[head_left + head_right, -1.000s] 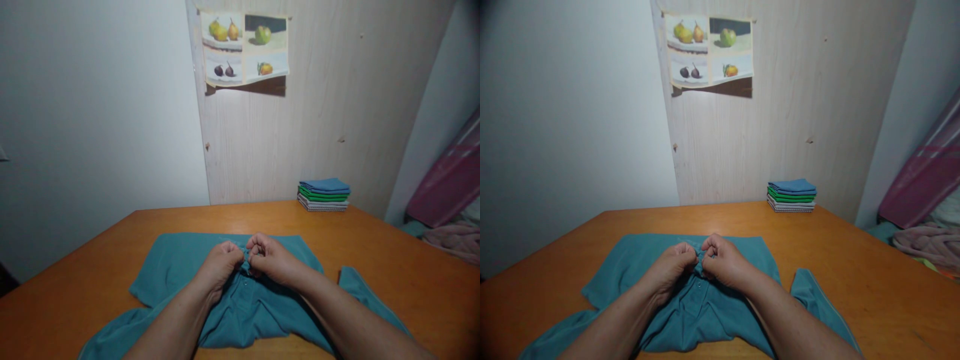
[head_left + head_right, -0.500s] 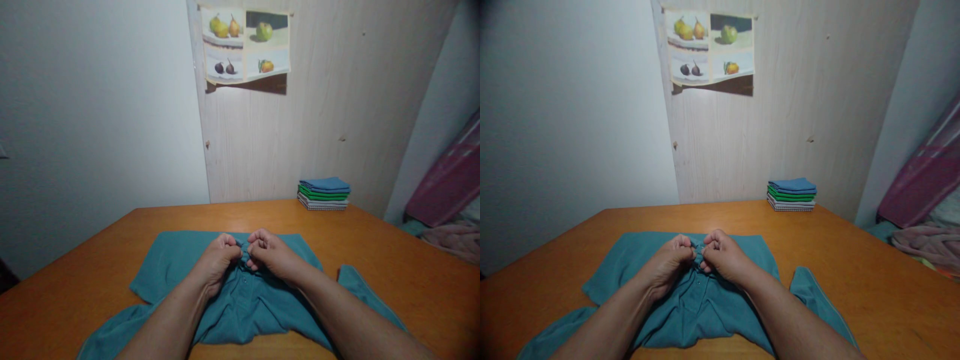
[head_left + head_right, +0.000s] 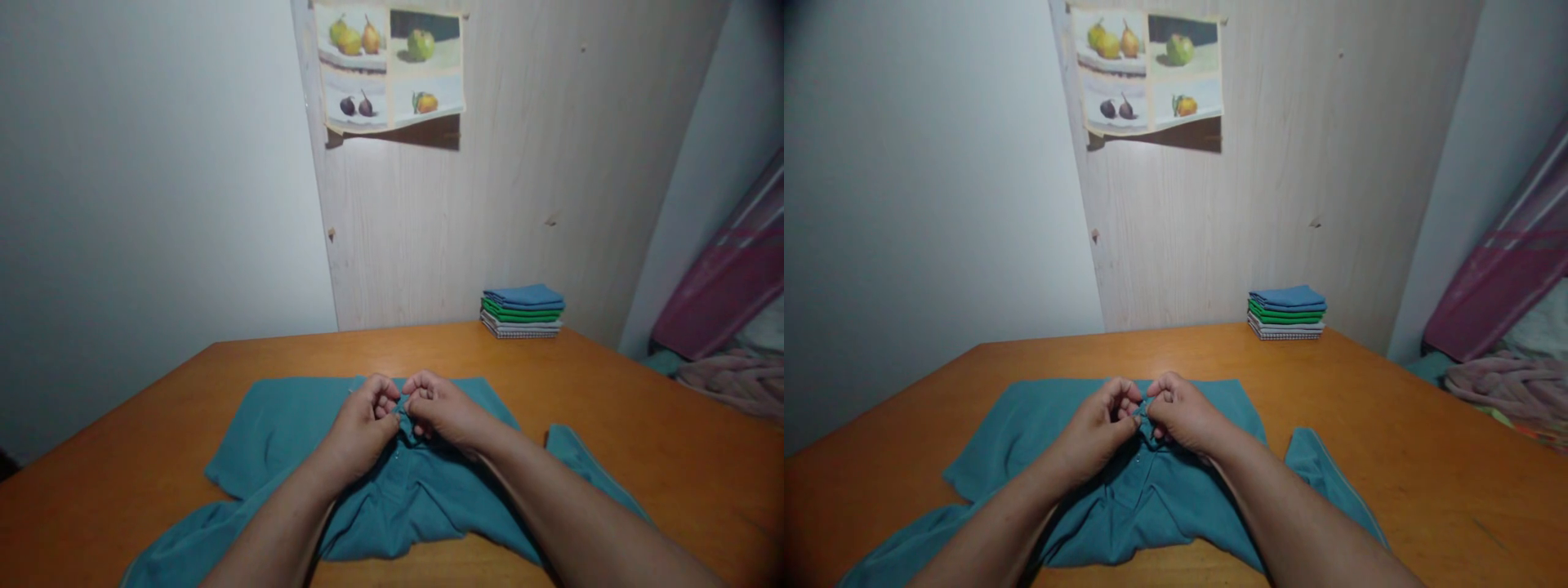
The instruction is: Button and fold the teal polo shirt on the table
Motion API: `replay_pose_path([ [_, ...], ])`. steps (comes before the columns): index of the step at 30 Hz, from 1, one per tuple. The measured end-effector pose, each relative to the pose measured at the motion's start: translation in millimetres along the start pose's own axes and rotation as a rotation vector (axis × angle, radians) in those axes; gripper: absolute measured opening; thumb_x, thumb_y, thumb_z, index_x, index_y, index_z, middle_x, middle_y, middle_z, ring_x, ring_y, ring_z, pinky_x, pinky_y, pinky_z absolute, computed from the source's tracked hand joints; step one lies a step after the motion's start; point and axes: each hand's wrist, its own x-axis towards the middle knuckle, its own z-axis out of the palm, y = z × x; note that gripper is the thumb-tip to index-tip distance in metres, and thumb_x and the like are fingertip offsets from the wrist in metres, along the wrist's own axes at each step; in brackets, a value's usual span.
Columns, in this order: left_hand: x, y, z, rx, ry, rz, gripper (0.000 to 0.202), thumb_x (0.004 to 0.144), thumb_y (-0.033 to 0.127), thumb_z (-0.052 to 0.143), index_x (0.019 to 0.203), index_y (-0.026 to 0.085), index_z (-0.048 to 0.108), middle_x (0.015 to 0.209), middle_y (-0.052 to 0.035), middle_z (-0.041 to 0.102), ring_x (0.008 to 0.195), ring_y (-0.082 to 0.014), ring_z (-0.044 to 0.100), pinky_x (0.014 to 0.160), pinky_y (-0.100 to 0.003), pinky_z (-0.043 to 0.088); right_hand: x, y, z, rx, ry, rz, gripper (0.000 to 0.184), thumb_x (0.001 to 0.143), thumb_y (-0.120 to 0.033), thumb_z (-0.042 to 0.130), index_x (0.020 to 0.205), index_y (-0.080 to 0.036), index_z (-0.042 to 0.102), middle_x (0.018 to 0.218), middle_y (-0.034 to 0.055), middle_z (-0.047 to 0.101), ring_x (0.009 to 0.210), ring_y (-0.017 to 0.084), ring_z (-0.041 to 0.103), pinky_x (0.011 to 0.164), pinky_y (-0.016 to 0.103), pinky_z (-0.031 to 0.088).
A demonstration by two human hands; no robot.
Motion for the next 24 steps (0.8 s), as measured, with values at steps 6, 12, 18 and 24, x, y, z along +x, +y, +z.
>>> replay_pose_path([
  [6, 0.4, -2.5, -2.1, -0.141, 0.023, -0.107, 0.021, 0.071, 0.019, 0.067, 0.084, 0.02, 0.05, 0.071, 0.0044, 0.054, 0.065, -0.0105, 0.049, 0.062, -0.023, 0.036, -1.2, 1.6, -0.4, 0.043, -0.08, -0.01, 0.027, 0.067, -0.016, 0.06, 0.093, -0.02, 0.053, 0.059, -0.0073, 0.056, 0.05, 0.01, 0.055, 0.046, 0.02, 0.038],
  [12, -0.7, -2.6, -3.4, -0.083, 0.027, -0.073, 0.021, 0.072, 0.016, 0.063, 0.082, 0.021, 0.046, 0.071, 0.0051, 0.051, 0.066, -0.0103, 0.047, 0.06, -0.022, 0.034, -1.3, 1.4, 1.2, 0.107, -0.068, 0.01, 0.029, 0.071, -0.021, 0.063, 0.097, -0.02, 0.052, 0.068, -0.007, 0.058, 0.049, 0.008, 0.055, 0.044, 0.019, 0.037],
  [18, 0.5, -4.0, -2.5, -0.095, 0.011, -0.052, 0.02, 0.072, 0.015, 0.061, 0.082, 0.021, 0.045, 0.072, 0.0056, 0.05, 0.067, -0.0099, 0.045, 0.06, -0.022, 0.034, -1.0, 0.4, -2.3, 0.089, -0.116, 0.005, 0.029, 0.073, -0.02, 0.063, 0.099, -0.02, 0.051, 0.063, -0.0085, 0.056, 0.047, 0.008, 0.051, 0.044, 0.019, 0.037],
  [24, -1.0, -3.0, -3.3, -0.109, 0.012, -0.087, 0.023, 0.068, 0.012, 0.06, 0.083, 0.021, 0.045, 0.072, 0.0061, 0.048, 0.067, -0.0096, 0.043, 0.059, -0.021, 0.034, -2.2, 0.0, 1.8, 0.038, -0.105, -0.075, 0.023, 0.076, -0.021, 0.061, 0.096, -0.02, 0.05, 0.059, -0.01, 0.051, 0.047, 0.007, 0.044, 0.045, 0.02, 0.032],
])
